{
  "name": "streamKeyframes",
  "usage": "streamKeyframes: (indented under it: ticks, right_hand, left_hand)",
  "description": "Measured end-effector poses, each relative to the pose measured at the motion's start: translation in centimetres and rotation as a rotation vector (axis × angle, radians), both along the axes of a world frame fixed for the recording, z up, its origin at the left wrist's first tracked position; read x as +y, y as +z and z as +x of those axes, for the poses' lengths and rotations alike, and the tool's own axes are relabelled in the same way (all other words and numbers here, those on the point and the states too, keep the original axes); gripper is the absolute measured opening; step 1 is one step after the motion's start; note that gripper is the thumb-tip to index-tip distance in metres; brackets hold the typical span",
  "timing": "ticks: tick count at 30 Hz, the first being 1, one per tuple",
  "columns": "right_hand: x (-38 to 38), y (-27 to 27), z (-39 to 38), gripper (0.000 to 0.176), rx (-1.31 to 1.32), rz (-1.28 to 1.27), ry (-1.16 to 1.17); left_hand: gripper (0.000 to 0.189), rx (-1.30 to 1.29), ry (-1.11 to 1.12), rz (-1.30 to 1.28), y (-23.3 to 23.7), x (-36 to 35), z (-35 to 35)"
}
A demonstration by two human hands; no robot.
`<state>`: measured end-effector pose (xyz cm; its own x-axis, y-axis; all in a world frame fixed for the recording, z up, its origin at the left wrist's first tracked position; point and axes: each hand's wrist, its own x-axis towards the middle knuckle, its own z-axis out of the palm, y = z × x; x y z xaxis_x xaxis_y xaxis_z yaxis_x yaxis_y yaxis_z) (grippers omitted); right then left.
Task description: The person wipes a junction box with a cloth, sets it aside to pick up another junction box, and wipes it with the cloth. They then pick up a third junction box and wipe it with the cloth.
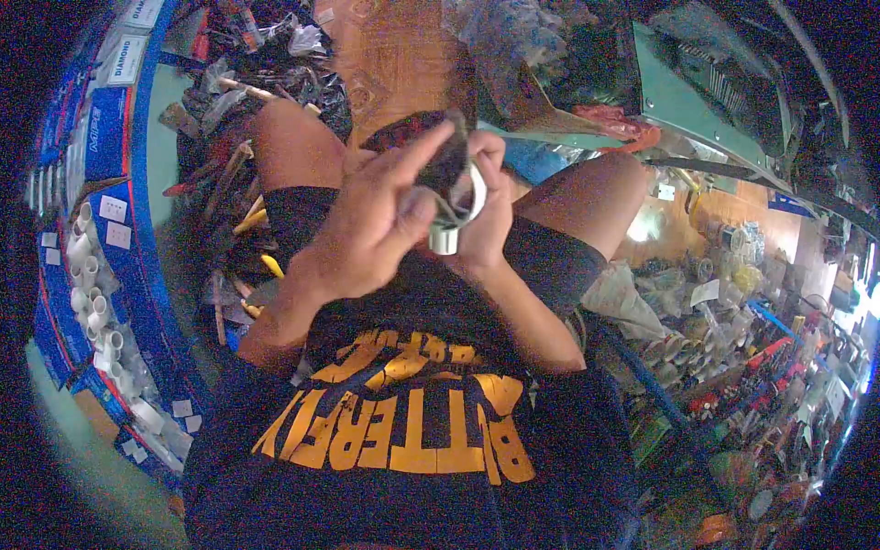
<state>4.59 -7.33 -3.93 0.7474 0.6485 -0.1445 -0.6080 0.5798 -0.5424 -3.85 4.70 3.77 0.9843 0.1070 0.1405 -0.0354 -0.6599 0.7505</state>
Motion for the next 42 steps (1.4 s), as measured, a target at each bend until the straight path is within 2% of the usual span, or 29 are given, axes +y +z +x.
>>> streamKeyframes:
  ticks: [1,3,4,5,7,8,9,11,13,14,16,17,18,19,21,23,25,26,27,29,31,37,39,42]
  right_hand:
    - [0.0,-0.4,0.1,0.027,0.058,-0.075,0.031]
    - [0.7,0.2,0.4,0.025,0.179,-0.112,0.04]
    - [0.6,0.3,0.4,0.028,0.053,-0.088,0.094]
    - [0.5,0.4,0.5,0.028,0.053,-0.091,0.09]
    - [0.4,0.8,0.8,0.027,0.041,0.085,0.142]
    - [0.6,1.0,0.5,0.028,-0.003,0.003,0.036]
    - [0.6,1.5,0.7,0.028,-0.006,0.001,0.032]
    - [0.8,2.7,1.2,0.033,-0.243,-0.504,0.15]
    - [0.8,2.4,1.1,0.038,-0.292,-0.476,0.153]
    - [0.7,2.3,1.1,0.046,-0.341,-0.45,0.156]
    - [0.3,2.8,1.4,0.062,-0.424,-0.492,0.182]
    - [0.3,3.3,1.6,0.062,-0.424,-0.494,0.18]
    - [0.2,3.7,1.8,0.057,-0.36,-0.502,0.206]
    - [0.2,4.0,2.0,0.053,-0.293,-0.509,0.231]
    - [0.1,4.0,2.1,0.05,-0.229,-0.511,0.251]
    - [0.1,3.6,1.9,0.043,-0.185,-0.516,0.201]
    - [0.1,3.8,1.8,0.039,-0.149,-0.52,0.21]
    - [0.0,3.8,1.8,0.036,-0.116,-0.525,0.224]
    - [-0.1,3.6,1.8,0.036,-0.115,-0.525,0.223]
    - [-0.3,3.1,1.7,0.035,-0.079,-0.5,0.314]
    - [-0.4,3.2,1.5,0.035,-0.13,-0.525,0.32]
    - [-0.4,3.3,0.6,0.039,-0.309,-0.562,0.377]
    - [-0.1,3.2,0.3,0.039,-0.177,-0.467,0.287]
    - [-0.7,1.9,1.0,0.04,-0.307,-0.533,0.333]
  left_hand:
    - [0.06,0.001,-0.001,0.0,0.3,0.2,-0.3]
    - [0.052,0.132,0.233,-0.72,1.1,0.4,-0.9]
    - [0.049,-0.076,0.339,-0.938,-0.5,-0.1,-1.1]
    - [0.049,-0.075,0.335,-0.941,-0.4,0.1,-1.1]
    - [0.045,-0.282,0.696,-1.35,-0.1,0.8,-1.3]
    - [0.045,-0.281,0.69,-1.352,-0.5,1.0,-1.6]
    - [0.044,-0.256,0.721,-1.358,-1.1,1.0,-2.1]
    - [0.043,-0.236,0.752,-1.362,-2.3,0.5,-2.7]
    - [0.042,-0.157,0.74,-1.361,-3.0,-0.4,-2.9]
    - [0.041,-0.175,0.856,-1.236,-2.8,-0.9,-2.5]
    - [0.042,-0.159,0.846,-1.219,-2.9,-0.4,-2.8]
    - [0.042,-0.141,0.837,-1.203,-2.9,0.0,-3.0]
    - [0.035,-0.185,0.858,-1.301,-3.3,0.4,-3.1]
    - [0.035,-0.183,0.856,-1.302,-3.3,0.7,-3.3]
    - [0.037,-0.374,0.827,-1.328,-3.0,1.2,-3.4]
    - [0.039,-0.386,0.804,-1.328,-2.1,0.9,-3.9]
    - [0.042,-0.591,0.888,-1.189,-1.6,-0.1,-4.2]
    - [0.05,-0.538,0.852,-0.92,-2.1,-0.8,-4.7]
    - [0.05,-0.536,0.851,-0.92,-2.7,-1.4,-5.2]
    - [0.058,-0.345,0.374,-0.27,-3.0,-2.2,-5.8]
    - [0.061,-0.319,0.315,0.129,-2.9,-2.1,-4.2]
    - [0.06,-0.253,0.433,0.135,-3.0,-1.7,-3.5]
    - [0.058,-0.232,0.357,0.152,-2.9,-1.2,-3.8]
    - [0.056,-0.245,0.319,0.095,-2.8,-1.6,-4.3]
